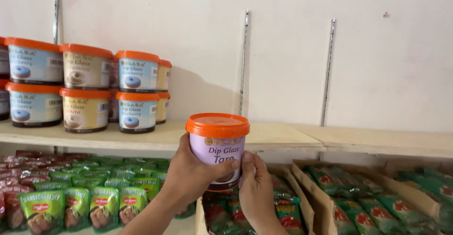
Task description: The person wipes plastic containers of dip glaze with a cloth and organizes them on a shelf above a display freezer.
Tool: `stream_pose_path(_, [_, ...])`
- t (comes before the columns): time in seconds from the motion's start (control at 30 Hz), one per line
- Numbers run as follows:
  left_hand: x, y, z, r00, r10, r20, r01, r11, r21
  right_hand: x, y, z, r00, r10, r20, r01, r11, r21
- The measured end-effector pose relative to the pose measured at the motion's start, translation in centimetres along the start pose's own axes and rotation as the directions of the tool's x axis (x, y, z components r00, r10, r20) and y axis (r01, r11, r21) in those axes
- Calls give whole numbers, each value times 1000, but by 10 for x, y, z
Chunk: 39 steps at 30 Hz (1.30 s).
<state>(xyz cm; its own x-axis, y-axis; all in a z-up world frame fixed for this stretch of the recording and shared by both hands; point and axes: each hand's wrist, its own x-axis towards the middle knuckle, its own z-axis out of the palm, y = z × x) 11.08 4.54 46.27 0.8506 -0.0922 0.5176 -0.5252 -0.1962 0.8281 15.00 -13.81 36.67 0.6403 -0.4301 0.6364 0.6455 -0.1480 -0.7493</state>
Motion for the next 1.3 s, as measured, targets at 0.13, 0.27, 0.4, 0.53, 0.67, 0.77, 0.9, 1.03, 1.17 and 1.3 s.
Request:
stream_pose_path(0.13, [32,5,-5,996,92,13,-91,991,-94,28,-48,17,999,-25,-24,23,997,-72])
stream_pose_path(0.27, [64,-6,-6,997,74,-32,-76,996,-48,44,-63,27,899,-438,-19,370,782,-502])
stream_pose_path(0.4, [95,-16,-6,994,107,-36,-110,991,-78,73,-44,29,742,-626,240,598,457,-659])
stream_pose_path(0.53, [131,-35,-4,996,89,-16,-90,993,-79,88,-28,45,863,-352,362,501,505,-703])
stream_pose_path(0.67, [161,-58,-3,999,41,31,-38,997,-69,99,-20,56,903,-143,406,428,391,-815])
stream_pose_path(0.77, [171,-67,-6,999,19,33,-22,996,88,110,-19,60,919,-44,392,380,362,-851])
stream_pose_path(0.9, [139,-30,-8,1000,-20,-24,30,823,567,112,-11,66,921,-58,385,383,322,-866])
stream_pose_path(1.03, [152,-36,-10,998,-7,-60,39,837,545,117,0,66,916,-45,399,397,255,-882])
stream_pose_path(1.17, [203,-68,-12,999,-26,42,-2,820,572,126,20,64,934,-47,354,355,225,-908])
stream_pose_path(1.3, [267,-112,-9,997,-72,24,49,855,516,142,41,58,922,-13,388,383,195,-903])
